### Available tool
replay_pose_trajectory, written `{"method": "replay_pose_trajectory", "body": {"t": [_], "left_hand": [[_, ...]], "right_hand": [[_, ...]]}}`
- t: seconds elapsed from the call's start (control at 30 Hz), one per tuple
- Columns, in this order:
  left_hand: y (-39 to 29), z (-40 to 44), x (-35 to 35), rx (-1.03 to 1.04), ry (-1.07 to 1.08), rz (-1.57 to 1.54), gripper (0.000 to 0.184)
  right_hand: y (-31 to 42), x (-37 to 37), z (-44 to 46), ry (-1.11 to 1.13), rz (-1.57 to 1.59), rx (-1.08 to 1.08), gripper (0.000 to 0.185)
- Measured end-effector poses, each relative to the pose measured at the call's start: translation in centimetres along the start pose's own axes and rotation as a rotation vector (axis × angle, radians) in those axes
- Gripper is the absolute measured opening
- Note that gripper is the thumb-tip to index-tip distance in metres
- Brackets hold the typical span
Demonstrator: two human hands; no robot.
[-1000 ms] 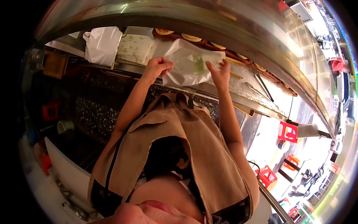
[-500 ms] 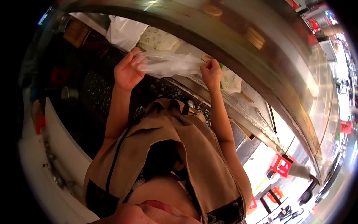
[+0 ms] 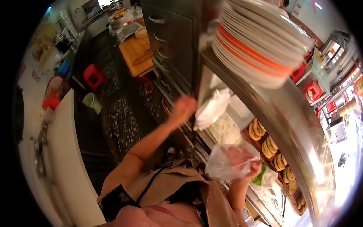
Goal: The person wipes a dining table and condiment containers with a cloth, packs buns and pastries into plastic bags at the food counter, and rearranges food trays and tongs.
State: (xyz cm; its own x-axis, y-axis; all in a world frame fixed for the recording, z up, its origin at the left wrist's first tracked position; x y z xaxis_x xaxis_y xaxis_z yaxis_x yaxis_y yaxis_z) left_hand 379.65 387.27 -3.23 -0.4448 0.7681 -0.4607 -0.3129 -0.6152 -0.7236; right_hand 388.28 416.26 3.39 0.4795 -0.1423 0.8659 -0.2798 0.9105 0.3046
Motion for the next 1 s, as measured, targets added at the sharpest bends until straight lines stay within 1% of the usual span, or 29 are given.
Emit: {"method": "replay_pose_trajectory", "body": {"t": [0.03,0.07,0.1,0.13,0.2,0.23,0.27,0.3,0.33,0.37,0.4,0.43,0.47,0.5,0.53,0.57,0.6,0.67,0.7,0.77,0.83,0.9,0.97,1.0], "left_hand": [[1.2,5.3,-4.8,-0.174,-0.29,-0.261,0.013],[0.2,10.6,-10.2,0.032,-0.544,0.01,0.013],[0.2,15.5,-13.6,0.241,-0.678,0.064,0.013],[-0.7,20.2,-16.2,0.412,-0.782,0.367,0.013],[0.2,25.7,-17.8,0.593,-0.861,0.636,0.015],[1.2,27.5,-17.4,0.585,-0.762,0.696,0.016],[2.3,28.8,-17.0,0.579,-0.662,0.757,0.018],[2.1,28.5,-17.2,0.592,-0.652,0.73,0.018],[1.8,28.0,-18.5,0.556,-0.611,0.749,0.018],[1.7,27.2,-19.9,0.519,-0.573,0.773,0.019],[2.1,26.0,-21.5,0.536,-0.602,0.751,0.018],[2.5,24.3,-23.4,0.553,-0.632,0.735,0.016],[2.8,22.2,-25.5,0.511,-0.641,0.758,0.015],[2.9,20.3,-27.6,0.465,-0.651,0.788,0.015],[2.6,18.6,-29.3,0.501,-0.693,0.759,0.014],[2.5,17.2,-30.9,0.528,-0.733,0.737,0.014],[2.5,16.0,-32.1,0.516,-0.732,0.761,0.014],[2.4,14.4,-34.1,0.504,-0.715,0.698,0.012],[2.6,14.3,-34.7,0.498,-0.707,0.715,0.012],[3.1,13.6,-34.9,0.546,-0.762,0.692,0.01],[3.6,13.4,-34.8,0.519,-0.692,0.697,0.009],[3.6,13.5,-34.6,0.549,-0.788,0.682,0.009],[3.9,13.6,-34.5,0.531,-0.782,0.679,0.009],[4.1,13.6,-34.5,0.56,-0.8,0.68,0.009]], "right_hand": [[-1.3,1.4,1.3,0.023,-0.01,-0.029,0.054],[-2.9,3.7,3.1,0.069,-0.117,-0.036,0.062],[-4.6,5.1,4.4,0.063,-0.133,-0.057,0.062],[-6.2,6.3,5.3,0.004,-0.338,-0.108,0.062],[-8.2,8.1,7.1,-0.17,-0.411,-0.134,0.065],[-9.2,8.9,7.9,-0.257,-0.444,-0.143,0.066],[-9.8,10.5,9.7,-0.101,-0.663,-0.258,0.062],[-10.0,12.1,10.2,-0.183,-0.883,-0.379,0.061],[-10.2,13.6,10.6,-0.299,-1.104,-0.489,0.061],[-9.9,15.0,11.1,-0.329,-1.317,-0.619,0.063],[-9.6,16.5,11.4,-0.393,-1.528,-0.756,0.066],[-9.7,17.4,12.6,-0.245,-1.637,-0.825,0.066],[-9.9,18.3,13.8,-0.091,-1.734,-0.9,0.067],[-10.6,19.3,15.9,-0.033,-1.562,-0.911,0.065],[-11.4,20.3,18.4,0.025,-1.388,-0.909,0.063],[-12.4,21.3,21.1,0.082,-1.211,-0.89,0.061],[-13.2,22.0,23.5,0.143,-1.167,-0.859,0.059],[-14.8,22.8,27.3,0.289,-1.214,-0.755,0.054],[-15.6,22.8,28.9,0.372,-1.273,-0.684,0.052],[-17.5,22.1,31.7,0.569,-1.45,-0.491,0.048],[-19.3,21.0,33.6,0.791,-1.579,-0.263,0.044],[-20.9,19.9,34.4,0.987,-1.632,-0.044,0.04],[-22.1,19.3,34.6,1.13,-1.628,0.165,0.036],[-22.8,19.1,34.7,1.168,-1.623,0.294,0.034]]}}
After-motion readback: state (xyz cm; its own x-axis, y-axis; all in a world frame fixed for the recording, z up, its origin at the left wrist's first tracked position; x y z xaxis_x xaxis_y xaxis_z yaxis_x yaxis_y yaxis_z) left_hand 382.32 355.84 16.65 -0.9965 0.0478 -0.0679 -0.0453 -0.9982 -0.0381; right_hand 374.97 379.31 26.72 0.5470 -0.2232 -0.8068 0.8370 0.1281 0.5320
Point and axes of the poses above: each hand's wrist, its own z-axis towards the middle knuckle, its own x-axis out of the palm, y = z × x, the point moved 3 cm from there along z, towards the middle knuckle, and after that the axes turned 12 degrees about z, right-handed, at the moved point
